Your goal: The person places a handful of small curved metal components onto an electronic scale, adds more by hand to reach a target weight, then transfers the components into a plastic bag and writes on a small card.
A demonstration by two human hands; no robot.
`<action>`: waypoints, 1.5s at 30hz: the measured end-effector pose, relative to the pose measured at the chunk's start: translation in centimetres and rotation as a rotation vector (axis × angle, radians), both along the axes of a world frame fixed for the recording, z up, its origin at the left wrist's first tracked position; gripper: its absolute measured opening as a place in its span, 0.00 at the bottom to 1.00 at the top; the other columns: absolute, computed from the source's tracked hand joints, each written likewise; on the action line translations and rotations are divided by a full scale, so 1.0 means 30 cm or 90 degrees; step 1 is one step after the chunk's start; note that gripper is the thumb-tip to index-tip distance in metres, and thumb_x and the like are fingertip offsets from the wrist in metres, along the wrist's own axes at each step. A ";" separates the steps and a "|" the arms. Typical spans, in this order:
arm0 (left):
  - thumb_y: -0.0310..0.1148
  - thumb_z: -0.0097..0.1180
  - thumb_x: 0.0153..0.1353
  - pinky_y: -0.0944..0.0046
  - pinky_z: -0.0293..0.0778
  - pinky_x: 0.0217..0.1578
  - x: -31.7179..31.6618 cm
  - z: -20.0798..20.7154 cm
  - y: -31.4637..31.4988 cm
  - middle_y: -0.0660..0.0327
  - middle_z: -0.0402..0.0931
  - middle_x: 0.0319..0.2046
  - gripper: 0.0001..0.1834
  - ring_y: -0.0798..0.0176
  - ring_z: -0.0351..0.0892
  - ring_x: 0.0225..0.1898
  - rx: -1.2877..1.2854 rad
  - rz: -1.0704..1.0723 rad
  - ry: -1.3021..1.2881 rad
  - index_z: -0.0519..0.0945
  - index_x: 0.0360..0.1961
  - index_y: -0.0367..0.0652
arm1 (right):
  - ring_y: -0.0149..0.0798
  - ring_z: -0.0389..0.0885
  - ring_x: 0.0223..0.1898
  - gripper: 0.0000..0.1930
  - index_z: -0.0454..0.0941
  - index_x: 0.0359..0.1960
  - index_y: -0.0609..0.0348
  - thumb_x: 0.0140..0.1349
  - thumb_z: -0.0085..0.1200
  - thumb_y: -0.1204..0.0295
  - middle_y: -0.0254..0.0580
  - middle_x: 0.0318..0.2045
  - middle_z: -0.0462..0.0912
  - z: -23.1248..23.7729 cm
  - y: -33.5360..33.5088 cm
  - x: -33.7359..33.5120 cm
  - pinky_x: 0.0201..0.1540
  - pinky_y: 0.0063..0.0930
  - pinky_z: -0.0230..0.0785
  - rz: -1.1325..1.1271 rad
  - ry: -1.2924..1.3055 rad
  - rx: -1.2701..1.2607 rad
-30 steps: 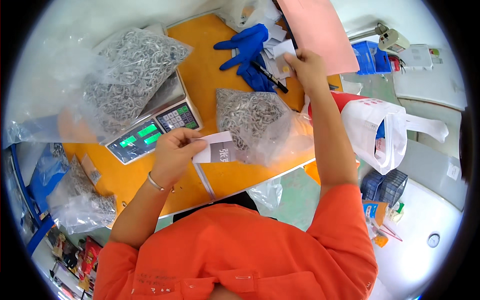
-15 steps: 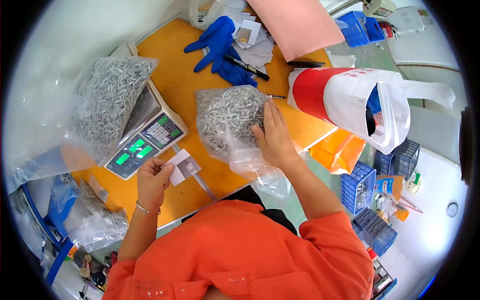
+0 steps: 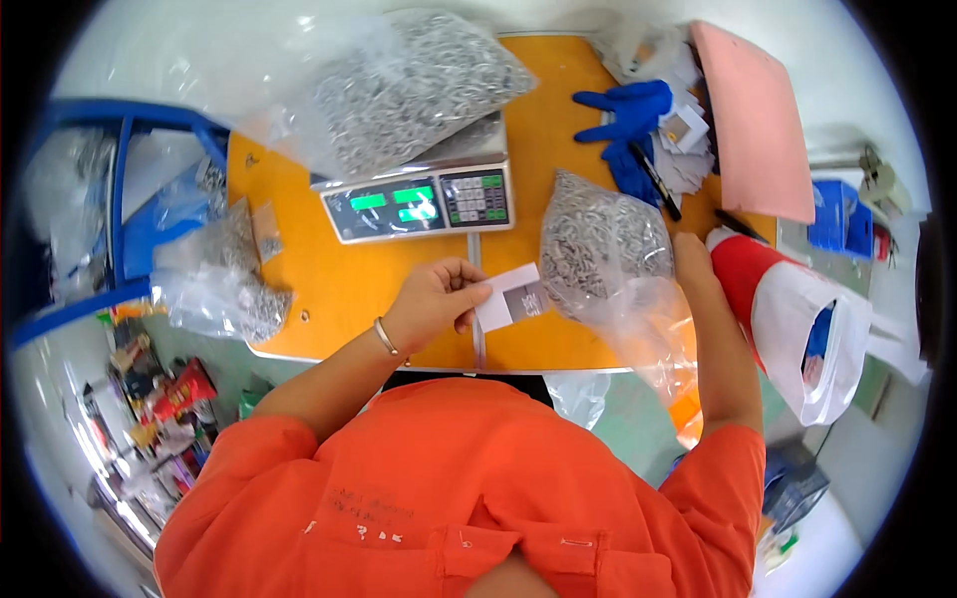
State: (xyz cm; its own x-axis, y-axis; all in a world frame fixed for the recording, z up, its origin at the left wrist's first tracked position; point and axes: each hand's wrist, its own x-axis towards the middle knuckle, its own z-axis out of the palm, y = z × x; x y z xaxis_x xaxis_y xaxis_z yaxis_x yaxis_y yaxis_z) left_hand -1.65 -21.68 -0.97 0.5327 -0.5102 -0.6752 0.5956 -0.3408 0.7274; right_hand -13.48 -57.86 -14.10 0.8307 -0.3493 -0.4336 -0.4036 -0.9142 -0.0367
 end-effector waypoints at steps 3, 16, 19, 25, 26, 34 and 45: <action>0.28 0.55 0.57 0.74 0.66 0.16 -0.038 -0.006 0.077 0.63 0.73 0.19 0.08 0.74 0.70 0.18 0.026 -0.012 0.019 0.74 0.35 0.33 | 0.56 0.79 0.38 0.08 0.77 0.31 0.65 0.54 0.45 0.81 0.59 0.33 0.79 -0.018 -0.018 0.010 0.39 0.43 0.73 0.008 0.065 0.005; 0.26 0.55 0.56 0.74 0.66 0.16 -0.081 -0.030 0.372 0.62 0.72 0.19 0.09 0.73 0.69 0.17 0.067 0.113 -0.002 0.75 0.36 0.31 | 0.57 0.77 0.30 0.08 0.75 0.25 0.70 0.49 0.50 0.74 0.63 0.23 0.76 0.264 -0.057 0.047 0.35 0.41 0.68 -0.066 -0.030 0.154; 0.27 0.54 0.57 0.74 0.68 0.16 -0.082 -0.056 0.435 0.63 0.74 0.20 0.09 0.74 0.72 0.17 0.105 0.088 -0.032 0.75 0.37 0.32 | 0.45 0.76 0.28 0.09 0.75 0.29 0.70 0.54 0.51 0.73 0.56 0.27 0.77 0.512 0.023 0.042 0.34 0.32 0.66 -0.144 -0.103 0.133; 0.28 0.53 0.57 0.73 0.70 0.18 -0.078 -0.258 0.614 0.59 0.75 0.22 0.10 0.72 0.73 0.18 0.198 0.052 -0.136 0.75 0.36 0.31 | 0.24 0.70 0.30 0.06 0.76 0.34 0.65 0.60 0.52 0.74 0.34 0.27 0.74 0.774 0.440 -0.109 0.32 0.15 0.61 -0.218 -0.589 0.465; 0.28 0.53 0.57 0.73 0.70 0.18 -0.071 -0.296 0.629 0.59 0.75 0.22 0.10 0.72 0.73 0.18 0.191 0.047 -0.133 0.75 0.36 0.31 | 0.23 0.70 0.29 0.05 0.76 0.34 0.63 0.59 0.53 0.74 0.33 0.28 0.74 0.748 0.539 -0.123 0.30 0.15 0.63 -0.239 -0.597 0.529; 0.28 0.55 0.54 0.66 0.72 0.26 -0.004 -0.478 0.737 0.58 0.76 0.26 0.05 0.63 0.77 0.26 0.127 -0.039 -0.556 0.78 0.32 0.39 | 0.27 0.78 0.28 0.09 0.77 0.39 0.63 0.62 0.50 0.71 0.38 0.28 0.81 0.399 1.218 -0.246 0.28 0.18 0.68 -0.325 -0.354 0.696; 0.34 0.58 0.51 0.51 0.58 0.54 -0.016 -0.527 0.918 0.61 0.69 0.47 0.19 0.59 0.66 0.52 0.063 -0.409 -0.919 0.76 0.46 0.44 | 0.33 0.78 0.33 0.16 0.70 0.48 0.68 0.65 0.42 0.69 0.45 0.34 0.79 0.087 1.487 -0.174 0.33 0.23 0.70 -0.410 -0.389 0.720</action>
